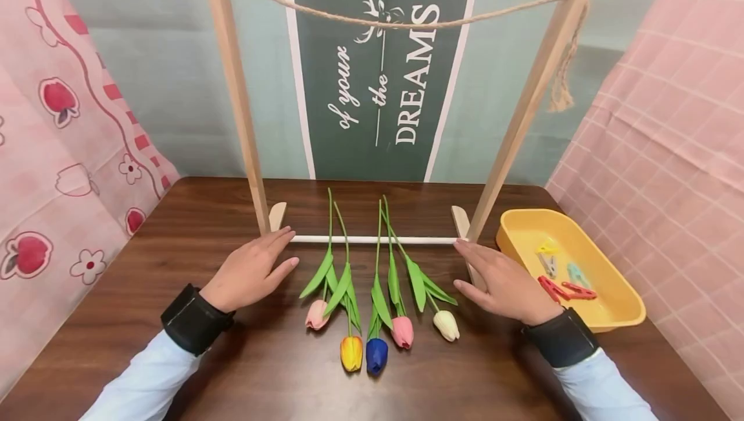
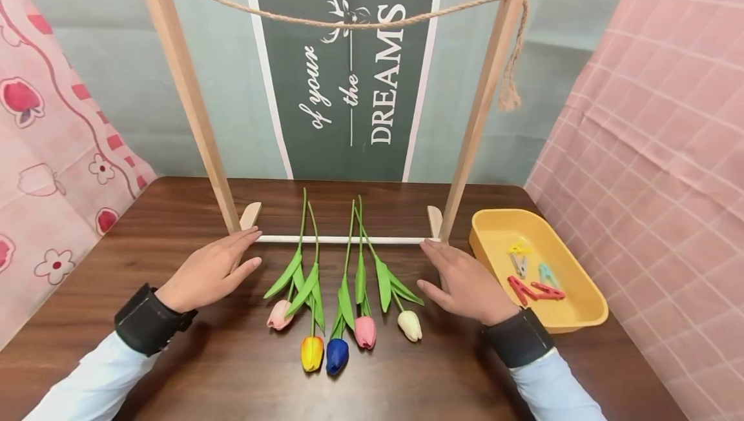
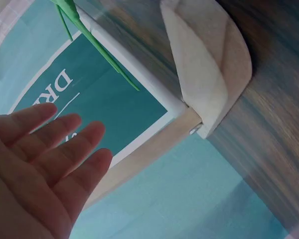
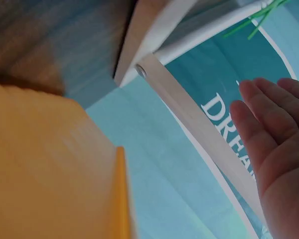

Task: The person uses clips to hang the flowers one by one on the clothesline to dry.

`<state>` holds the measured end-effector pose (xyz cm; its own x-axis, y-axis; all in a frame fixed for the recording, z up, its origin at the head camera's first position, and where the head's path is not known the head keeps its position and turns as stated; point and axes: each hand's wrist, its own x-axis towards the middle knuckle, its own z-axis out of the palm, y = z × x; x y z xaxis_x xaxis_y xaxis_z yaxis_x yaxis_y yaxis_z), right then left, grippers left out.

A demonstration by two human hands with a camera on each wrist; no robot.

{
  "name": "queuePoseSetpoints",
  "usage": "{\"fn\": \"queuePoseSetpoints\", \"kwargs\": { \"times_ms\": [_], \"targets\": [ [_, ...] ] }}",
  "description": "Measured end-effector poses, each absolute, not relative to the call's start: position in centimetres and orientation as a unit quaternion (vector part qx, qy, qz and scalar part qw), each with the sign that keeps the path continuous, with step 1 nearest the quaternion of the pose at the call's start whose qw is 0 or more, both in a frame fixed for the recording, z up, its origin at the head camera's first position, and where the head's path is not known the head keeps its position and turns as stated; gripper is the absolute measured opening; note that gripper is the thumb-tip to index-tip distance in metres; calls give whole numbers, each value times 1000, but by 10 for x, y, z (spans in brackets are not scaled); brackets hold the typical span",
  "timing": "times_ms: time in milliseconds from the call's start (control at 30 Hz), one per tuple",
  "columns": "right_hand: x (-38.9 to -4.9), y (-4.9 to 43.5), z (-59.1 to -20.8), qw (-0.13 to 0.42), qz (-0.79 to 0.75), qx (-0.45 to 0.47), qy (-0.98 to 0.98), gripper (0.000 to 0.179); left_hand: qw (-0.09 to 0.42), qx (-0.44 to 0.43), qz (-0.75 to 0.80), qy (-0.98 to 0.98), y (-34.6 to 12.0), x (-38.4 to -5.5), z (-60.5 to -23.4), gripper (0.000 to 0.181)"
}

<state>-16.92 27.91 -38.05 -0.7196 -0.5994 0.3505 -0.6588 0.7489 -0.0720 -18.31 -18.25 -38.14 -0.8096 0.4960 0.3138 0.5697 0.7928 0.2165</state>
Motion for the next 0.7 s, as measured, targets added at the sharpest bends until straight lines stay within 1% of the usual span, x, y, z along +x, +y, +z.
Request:
{"fn": "queuePoseSetpoints", "kwargs": {
  "times_ms": [167, 333, 467, 600, 700],
  "targets": [
    [-164, 280, -369, 149, 98, 321, -930, 71, 113, -266, -173, -941, -182, -182, -379, 56],
    [-159, 283, -356, 167, 85, 323, -928, 69, 108, -253, -183, -944, -183, -181, -379, 55],
    [-153, 290, -342, 171, 74, 323, -928, 67, 116, -246, -189, -944, -182, -181, -379, 52],
    [-149, 302, -326, 160, 66, 299, -938, 65, 129, -243, -197, -941, -182, -182, -378, 49],
    [-151, 315, -313, 155, 66, 279, -945, 64, 136, -243, -199, -940, -183, -182, -377, 48]
  ]
}}
